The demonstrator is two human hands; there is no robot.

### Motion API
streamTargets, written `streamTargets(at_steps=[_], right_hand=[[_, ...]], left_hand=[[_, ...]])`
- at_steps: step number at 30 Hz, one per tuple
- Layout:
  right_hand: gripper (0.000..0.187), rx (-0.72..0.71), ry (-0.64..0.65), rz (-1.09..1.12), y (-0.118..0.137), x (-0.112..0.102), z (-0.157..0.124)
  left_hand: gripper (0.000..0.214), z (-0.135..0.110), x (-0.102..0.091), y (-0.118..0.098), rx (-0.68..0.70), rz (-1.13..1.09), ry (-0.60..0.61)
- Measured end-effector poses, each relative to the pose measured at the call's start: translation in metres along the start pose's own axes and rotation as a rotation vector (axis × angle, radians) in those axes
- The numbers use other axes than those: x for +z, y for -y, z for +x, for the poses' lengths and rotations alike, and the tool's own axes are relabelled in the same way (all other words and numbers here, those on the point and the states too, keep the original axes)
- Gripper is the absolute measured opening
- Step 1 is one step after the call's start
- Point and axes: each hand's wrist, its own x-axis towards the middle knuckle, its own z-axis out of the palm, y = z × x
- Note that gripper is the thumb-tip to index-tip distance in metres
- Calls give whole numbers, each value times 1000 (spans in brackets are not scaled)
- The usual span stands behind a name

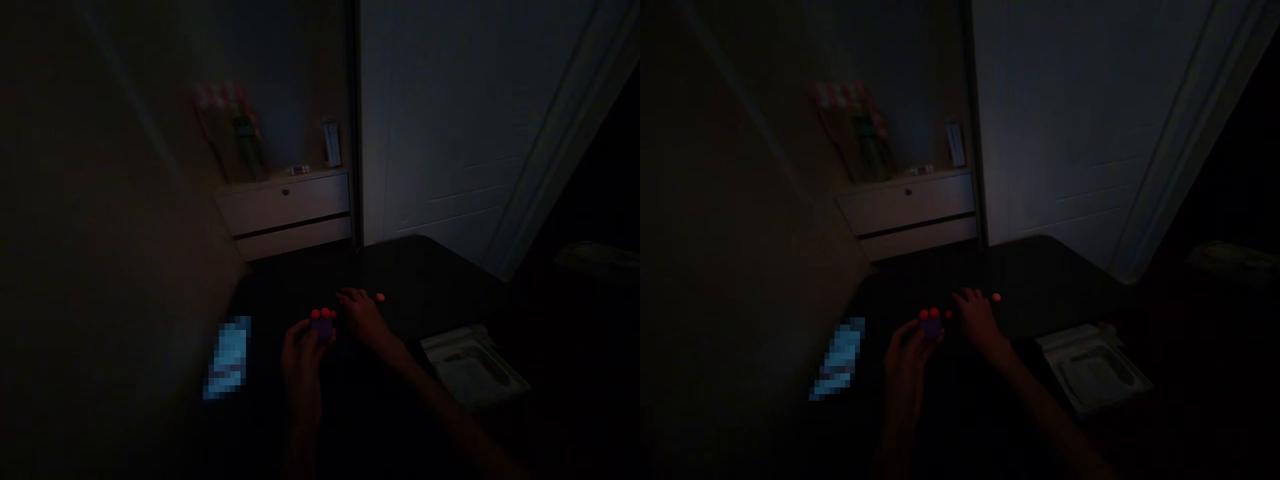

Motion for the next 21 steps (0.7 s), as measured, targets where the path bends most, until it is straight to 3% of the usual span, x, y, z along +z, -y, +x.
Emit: streamTargets(at_steps=[7, 10, 12, 16, 21], right_hand=[[30, 38, -64, 84, 5, -2, 0], [21, 130, -206, 447, 23, -14, -14], [18, 112, -228, 602, 40, -20, -25], [14, 41, -261, 663, 65, -20, -42], [14, 12, -261, 616, 69, -12, -47]], left_hand=[[46, 1, -3, -3, 21, -23, -47], [48, 2, -3, -2, 27, -63, -93], [47, 1, -2, 0, 26, -69, -126], [45, -3, 2, 1, 9, -49, -187], [49, -7, 6, -2, 18, -70, -171]])
